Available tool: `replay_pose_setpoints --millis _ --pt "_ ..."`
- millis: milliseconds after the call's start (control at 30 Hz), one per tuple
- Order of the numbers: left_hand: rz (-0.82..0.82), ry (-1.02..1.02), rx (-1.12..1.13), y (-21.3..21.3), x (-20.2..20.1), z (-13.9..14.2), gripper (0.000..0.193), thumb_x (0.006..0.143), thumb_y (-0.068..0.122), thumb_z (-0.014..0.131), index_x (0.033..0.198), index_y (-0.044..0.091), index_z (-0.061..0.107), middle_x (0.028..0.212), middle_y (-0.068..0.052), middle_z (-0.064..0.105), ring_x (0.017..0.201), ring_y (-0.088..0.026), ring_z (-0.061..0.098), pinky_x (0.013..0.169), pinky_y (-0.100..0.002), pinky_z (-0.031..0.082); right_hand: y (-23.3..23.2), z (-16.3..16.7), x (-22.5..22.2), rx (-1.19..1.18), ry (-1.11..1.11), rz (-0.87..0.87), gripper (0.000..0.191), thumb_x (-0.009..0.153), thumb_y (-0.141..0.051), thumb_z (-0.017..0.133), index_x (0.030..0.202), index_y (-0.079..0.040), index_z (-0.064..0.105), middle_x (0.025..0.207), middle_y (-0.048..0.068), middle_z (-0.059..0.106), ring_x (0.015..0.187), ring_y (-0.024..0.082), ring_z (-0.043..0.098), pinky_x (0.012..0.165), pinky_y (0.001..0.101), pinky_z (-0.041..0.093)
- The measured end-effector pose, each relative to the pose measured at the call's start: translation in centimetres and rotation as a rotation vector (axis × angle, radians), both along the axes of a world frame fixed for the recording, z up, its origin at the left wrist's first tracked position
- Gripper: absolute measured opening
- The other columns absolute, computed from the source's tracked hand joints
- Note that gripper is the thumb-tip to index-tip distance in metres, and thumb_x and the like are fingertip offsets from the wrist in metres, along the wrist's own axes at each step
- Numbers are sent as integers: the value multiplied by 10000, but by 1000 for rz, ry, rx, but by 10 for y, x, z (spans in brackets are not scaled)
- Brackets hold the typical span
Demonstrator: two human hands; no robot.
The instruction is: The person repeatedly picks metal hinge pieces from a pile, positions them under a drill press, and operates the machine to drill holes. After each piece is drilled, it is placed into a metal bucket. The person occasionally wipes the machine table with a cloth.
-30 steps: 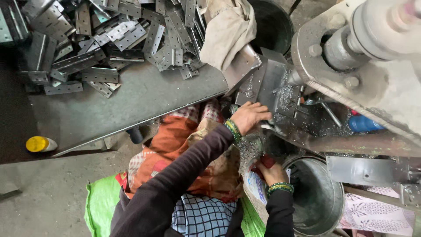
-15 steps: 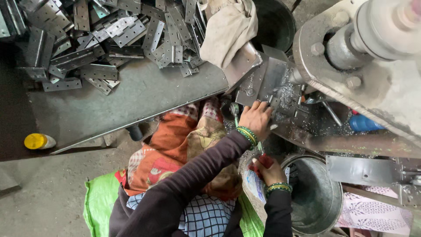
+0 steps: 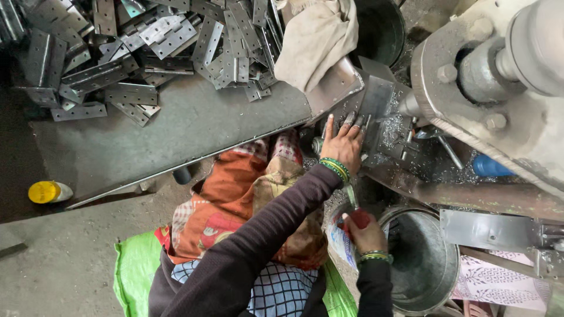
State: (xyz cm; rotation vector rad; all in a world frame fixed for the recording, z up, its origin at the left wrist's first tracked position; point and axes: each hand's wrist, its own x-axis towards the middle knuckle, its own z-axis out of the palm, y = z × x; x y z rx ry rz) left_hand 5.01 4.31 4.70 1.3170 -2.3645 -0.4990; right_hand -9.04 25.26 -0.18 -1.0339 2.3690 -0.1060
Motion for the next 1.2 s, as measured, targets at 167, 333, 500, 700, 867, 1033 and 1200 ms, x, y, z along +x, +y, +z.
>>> replay_pose_setpoints --millis 167,333,500,700,867,1033,1200 --pt "-21 -13 46 0 5 -1 545 906 192 558 1445 112 568 1517 -61 511 1475 -249 414 1285 -673 41 5 -45 15 -61 115 -24 732 743 -679 731 1206 -113 701 1107 219 745 1046 424 705 886 483 541" --pt "2 -11 -34 0 9 0 621 837 237 584 1436 81 534 1551 -96 464 1479 -271 372 1230 -659 37 -13 26 -4 127 65 95 704 744 -717 704 1110 -119 751 1047 216 771 1028 405 731 898 467 547" --pt "10 -13 -2 0 5 6 645 836 204 584 1469 91 522 1544 -80 474 1466 -250 383 1241 -666 35 -13 30 5 118 43 21 679 758 -687 674 1085 -98 752 1015 210 772 991 410 731 866 480 551" --pt "-21 -26 16 1 17 3 586 861 194 566 1439 95 550 1497 -57 521 1468 -249 388 1257 -650 43 17 -72 19 -294 -69 -93 701 687 -623 762 1064 -34 715 967 189 775 922 345 765 815 447 573" --pt "41 147 -178 6 21 -5 488 877 184 543 1352 99 615 1475 -60 554 1485 -253 403 1257 -645 65 -1 -35 8 -109 -26 -23 596 738 -610 755 1042 -98 769 949 164 781 926 343 749 810 439 555" --pt "-30 -16 -15 -4 2 -6 476 914 209 526 1371 115 618 1439 -58 558 1463 -249 397 1264 -627 47 -9 15 -11 125 18 34 573 788 -641 710 1026 -126 789 959 168 793 934 377 750 822 450 549" --pt "57 82 -91 -8 -4 -7 467 921 219 521 1363 112 627 1458 -59 563 1434 -245 427 1273 -593 66 7 -77 -5 -109 152 34 678 791 -653 752 1137 -70 738 1025 215 762 996 402 727 852 467 553"
